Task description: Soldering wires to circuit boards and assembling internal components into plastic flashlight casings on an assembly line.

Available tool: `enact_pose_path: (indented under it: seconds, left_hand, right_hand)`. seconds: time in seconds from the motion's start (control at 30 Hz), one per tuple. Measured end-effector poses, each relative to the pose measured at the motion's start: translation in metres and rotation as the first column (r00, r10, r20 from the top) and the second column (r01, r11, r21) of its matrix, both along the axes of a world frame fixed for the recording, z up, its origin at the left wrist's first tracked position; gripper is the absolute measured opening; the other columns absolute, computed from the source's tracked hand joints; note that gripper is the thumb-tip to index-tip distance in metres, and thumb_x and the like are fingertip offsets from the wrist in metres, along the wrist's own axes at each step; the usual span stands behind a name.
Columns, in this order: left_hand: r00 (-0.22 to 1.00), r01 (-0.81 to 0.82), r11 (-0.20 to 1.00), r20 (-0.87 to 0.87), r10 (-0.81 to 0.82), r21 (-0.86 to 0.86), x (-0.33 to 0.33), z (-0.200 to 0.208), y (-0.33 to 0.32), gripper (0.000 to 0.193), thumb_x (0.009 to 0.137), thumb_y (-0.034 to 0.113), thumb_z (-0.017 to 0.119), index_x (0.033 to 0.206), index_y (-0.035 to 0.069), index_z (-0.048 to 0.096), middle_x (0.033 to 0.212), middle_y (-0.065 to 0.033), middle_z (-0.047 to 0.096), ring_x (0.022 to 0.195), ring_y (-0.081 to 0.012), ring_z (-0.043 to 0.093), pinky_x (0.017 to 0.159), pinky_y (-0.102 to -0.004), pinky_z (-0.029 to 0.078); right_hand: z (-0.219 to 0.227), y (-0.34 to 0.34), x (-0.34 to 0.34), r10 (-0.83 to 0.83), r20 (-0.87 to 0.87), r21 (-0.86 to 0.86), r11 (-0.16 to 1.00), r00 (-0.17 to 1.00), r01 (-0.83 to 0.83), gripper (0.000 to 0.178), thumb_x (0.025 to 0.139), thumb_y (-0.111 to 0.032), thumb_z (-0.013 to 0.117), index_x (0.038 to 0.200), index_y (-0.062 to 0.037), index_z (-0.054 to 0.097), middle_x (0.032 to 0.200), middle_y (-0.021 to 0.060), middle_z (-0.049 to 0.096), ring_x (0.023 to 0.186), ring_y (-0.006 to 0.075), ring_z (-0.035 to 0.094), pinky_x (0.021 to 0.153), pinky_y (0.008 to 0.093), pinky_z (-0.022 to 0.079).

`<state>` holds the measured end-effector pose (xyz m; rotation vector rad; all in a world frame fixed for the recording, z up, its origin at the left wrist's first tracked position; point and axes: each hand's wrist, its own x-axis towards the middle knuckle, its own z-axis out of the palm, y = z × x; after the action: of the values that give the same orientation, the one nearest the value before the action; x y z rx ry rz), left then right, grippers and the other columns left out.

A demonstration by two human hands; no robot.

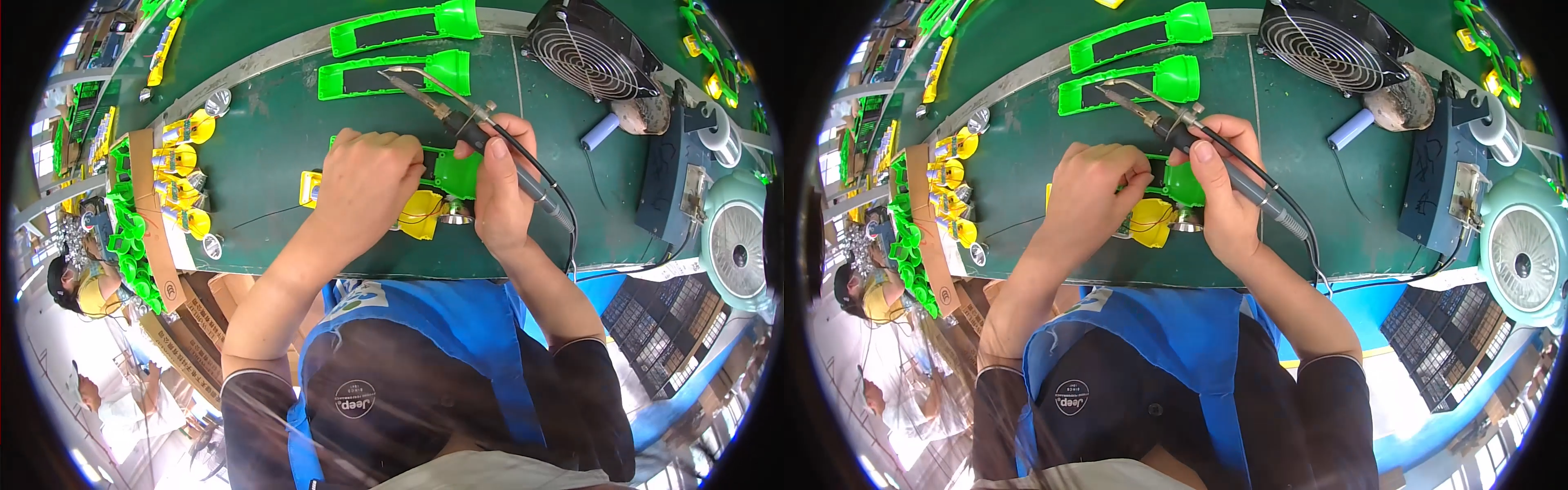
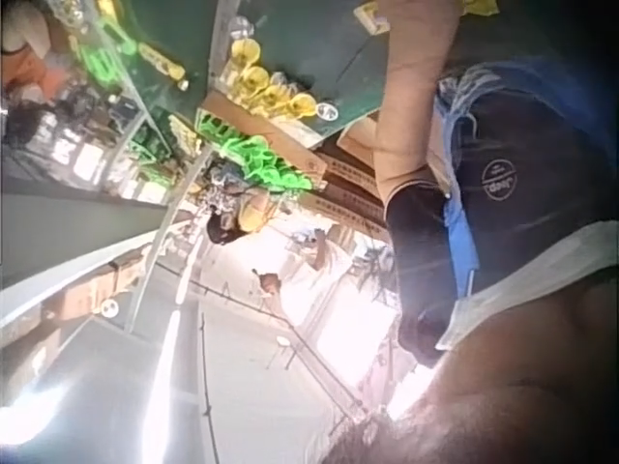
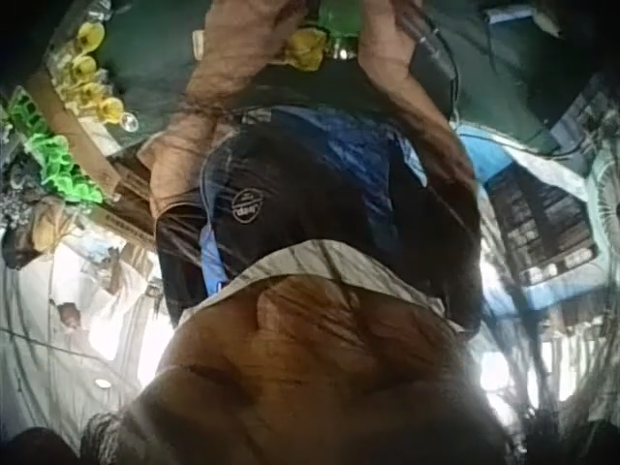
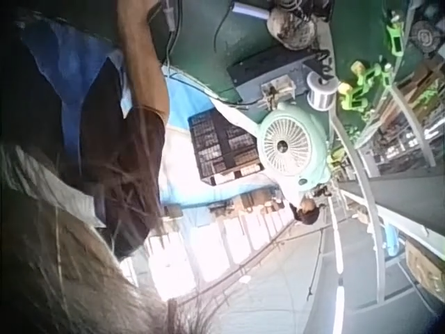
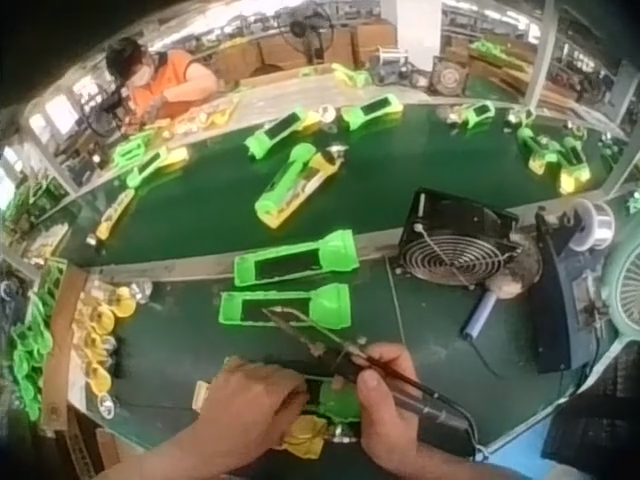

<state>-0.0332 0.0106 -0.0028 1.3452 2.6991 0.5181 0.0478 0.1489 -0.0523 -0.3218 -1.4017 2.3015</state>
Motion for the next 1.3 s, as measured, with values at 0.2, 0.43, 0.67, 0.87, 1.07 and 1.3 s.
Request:
enact_pose_path:
  seconds: [0.2,0.43,0.67,0.87,1.07,1.3]
  left_hand:
    - [0.994,-0.095,0.948,0.086,0.072,0.303,0.015,-0.011,-0.016,0.010,0.075,0.004,0.069,0.083,0.011,0.066,0.081,-0.0012,0.062,0.081,-0.0224,0.059,0.077,-0.0369,0.039]
    - [0.994,-0.109,0.968,0.000,0.112,0.228,0.019,-0.013,-0.017,0.011,0.077,0.005,0.068,0.085,0.011,0.063,0.081,-0.0022,0.062,0.079,-0.0234,0.059,0.078,-0.0364,0.039]
    - [0.992,-0.083,0.996,-0.093,0.084,0.016,0.016,-0.010,-0.008,0.008,0.079,0.007,0.063,0.081,0.012,0.058,0.076,-0.0032,0.057,0.075,-0.0227,0.059,0.075,-0.0358,0.041]
    - [0.995,-0.058,0.996,-0.087,0.053,-0.064,0.011,-0.007,0.000,0.005,0.079,0.008,0.061,0.077,0.011,0.058,0.073,-0.0049,0.056,0.072,-0.0242,0.059,0.074,-0.0364,0.042]
    - [0.997,0.004,0.991,-0.079,-0.015,-0.136,0.007,0.002,0.002,0.002,0.076,0.008,0.059,0.076,0.010,0.059,0.073,-0.0060,0.056,0.072,-0.0241,0.060,0.073,-0.0364,0.043]
    - [0.997,-0.015,0.983,-0.075,0.002,-0.182,0.007,0.006,0.007,0.004,0.076,0.009,0.060,0.073,0.009,0.057,0.071,-0.0069,0.057,0.070,-0.0250,0.060,0.072,-0.0367,0.043]
  right_hand:
    - [0.000,0.004,-0.001,0.023,-0.061,0.014,1.000,0.998,-0.023,0.035,0.095,-0.029,0.060,0.112,-0.0024,0.046,0.097,0.0101,0.062,0.091,0.0136,0.059,0.084,0.0299,0.046]
    - [0.009,0.070,0.028,0.133,0.064,0.014,0.991,0.989,-0.134,0.027,0.088,-0.020,0.063,0.101,0.0016,0.053,0.081,0.0098,0.061,0.072,0.0150,0.057,0.073,0.0274,0.045]
    - [0.029,0.095,0.020,0.297,0.416,0.193,0.895,0.860,-0.402,0.024,0.085,-0.020,0.064,0.092,0.0029,0.058,0.082,0.0079,0.057,0.063,0.0145,0.058,0.067,0.0272,0.046]
    - [0.033,0.090,0.018,0.325,0.461,0.157,0.886,0.826,-0.436,0.021,0.085,-0.015,0.065,0.092,0.0025,0.058,0.076,0.0069,0.061,0.062,0.0123,0.060,0.062,0.0244,0.048]
    - [0.032,0.090,0.015,0.385,0.445,0.149,0.859,0.809,-0.490,0.016,0.085,-0.009,0.066,0.094,0.0021,0.057,0.079,0.0053,0.064,0.067,0.0104,0.064,0.061,0.0225,0.051]
    - [0.036,0.089,0.015,0.363,0.483,0.181,0.849,0.797,-0.496,0.014,0.085,-0.006,0.066,0.094,0.0025,0.058,0.079,0.0056,0.065,0.066,0.0104,0.064,0.061,0.0223,0.051]
